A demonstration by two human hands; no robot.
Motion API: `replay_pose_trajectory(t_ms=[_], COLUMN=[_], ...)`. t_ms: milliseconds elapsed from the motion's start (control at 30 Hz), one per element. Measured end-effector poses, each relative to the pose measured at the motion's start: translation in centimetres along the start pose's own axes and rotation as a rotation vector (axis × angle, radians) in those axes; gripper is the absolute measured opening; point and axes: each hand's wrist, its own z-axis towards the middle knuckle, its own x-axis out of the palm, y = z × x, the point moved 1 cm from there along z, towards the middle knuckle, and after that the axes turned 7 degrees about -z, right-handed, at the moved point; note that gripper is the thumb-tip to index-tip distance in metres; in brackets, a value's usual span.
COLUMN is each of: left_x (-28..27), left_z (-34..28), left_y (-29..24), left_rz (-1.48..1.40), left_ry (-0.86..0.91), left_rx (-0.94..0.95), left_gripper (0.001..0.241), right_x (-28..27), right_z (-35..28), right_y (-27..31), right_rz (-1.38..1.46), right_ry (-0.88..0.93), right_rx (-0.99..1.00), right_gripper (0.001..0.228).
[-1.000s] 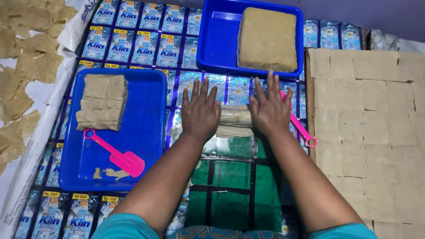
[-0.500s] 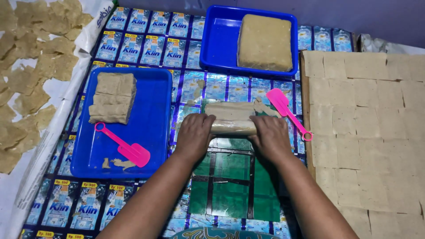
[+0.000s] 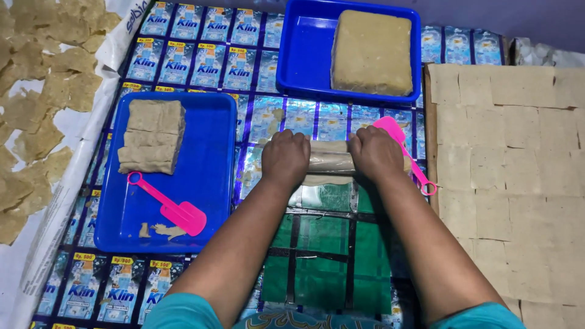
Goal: Flattening and cutting dough into squares using a rolling pin and spatulas.
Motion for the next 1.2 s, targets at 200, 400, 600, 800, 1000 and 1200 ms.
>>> replay_pose_trajectory(t_ms=[200,400,600,800,1000,1200], left_x=[-0.7,-0.6,-0.9,-0.9,-1.0,-5.8], left_z=[-0.1,-1.1,-2.9,-3.8,0.5,-0.5], left_y=[-0.5,-0.2,-0.4,-0.7,-0.3,-3.8], left_rz=[0.054,0.049,0.023,0.051,0.024,-0.051], left_ry=[-0.059,-0.082,-0.124,-0.134,0.0,0.197], left_rx=[0.068,0.144,0.184,0.166,0.073,0.0], left_gripper=[0.036,0.031,0.025,0.021,0.019,0.047], right_x=[-1.4,-4.9,-3.5,-3.2,-3.7,-3.5], right_z=[-0.8,-2.3,-4.0,-6.2,-1.8,-3.0], right_y=[1.1,3.5,3.2,3.7,3.0,3.4], right_rz=[-0.053,-0.031,-0.094,-0.138,-0.037,-0.051], right_ry=[-0.032,0.129,0.181,0.054,0.045,0.055], right_rx=[-0.038,-0.031,-0.033,-0.032,-0.01,0.012], right_gripper=[0.031,0.07,0.067,0.061,0.065,0.068])
